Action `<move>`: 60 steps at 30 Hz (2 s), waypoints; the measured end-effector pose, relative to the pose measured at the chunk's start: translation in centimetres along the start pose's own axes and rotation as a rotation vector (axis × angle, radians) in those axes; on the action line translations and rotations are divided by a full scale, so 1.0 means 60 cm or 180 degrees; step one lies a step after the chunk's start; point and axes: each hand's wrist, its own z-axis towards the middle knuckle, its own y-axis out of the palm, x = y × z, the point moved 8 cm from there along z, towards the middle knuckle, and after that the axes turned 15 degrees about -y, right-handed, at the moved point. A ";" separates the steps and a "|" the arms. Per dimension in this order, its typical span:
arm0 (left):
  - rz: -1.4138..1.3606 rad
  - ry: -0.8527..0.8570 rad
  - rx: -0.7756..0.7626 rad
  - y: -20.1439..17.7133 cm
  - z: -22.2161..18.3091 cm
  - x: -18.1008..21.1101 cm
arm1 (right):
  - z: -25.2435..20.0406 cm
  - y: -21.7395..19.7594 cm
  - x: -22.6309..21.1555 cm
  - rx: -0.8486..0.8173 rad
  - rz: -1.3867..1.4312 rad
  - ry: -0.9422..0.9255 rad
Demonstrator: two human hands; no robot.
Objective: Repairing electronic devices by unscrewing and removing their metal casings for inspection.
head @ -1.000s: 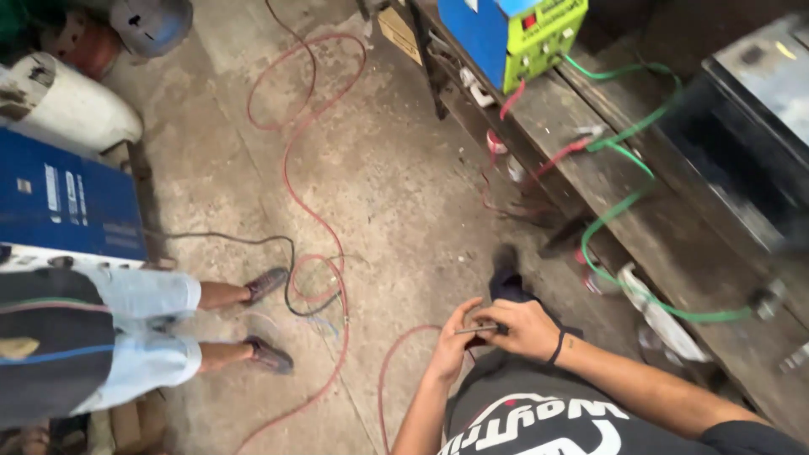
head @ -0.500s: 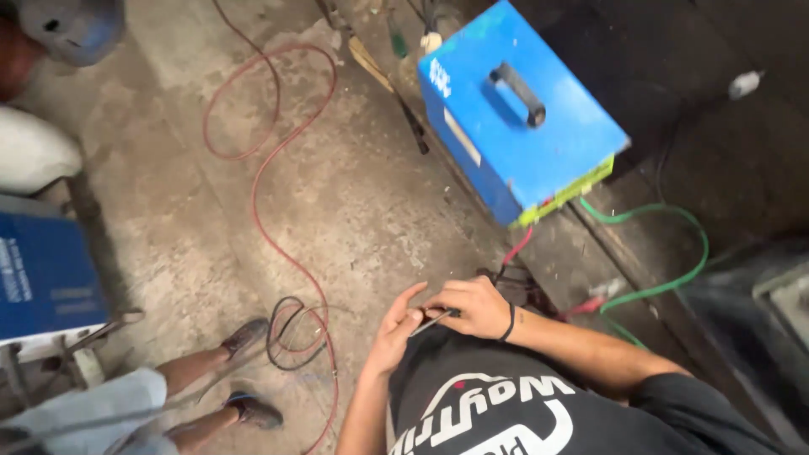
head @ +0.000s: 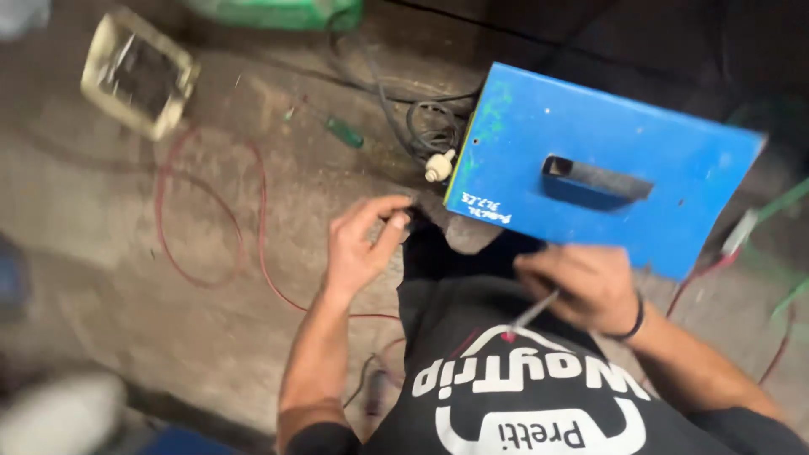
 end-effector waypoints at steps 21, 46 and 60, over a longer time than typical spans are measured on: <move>0.1801 0.3842 -0.3140 0.213 0.284 0.113 | 0.143 0.049 0.071 0.0024 -0.2225 0.1521; 0.0344 0.3408 -0.3514 0.236 0.309 0.076 | 0.210 0.101 0.066 -0.0536 -0.3433 0.3502; 0.0421 0.3443 -0.3737 0.249 0.312 0.058 | 0.162 0.108 0.085 -0.0524 -0.3123 0.4371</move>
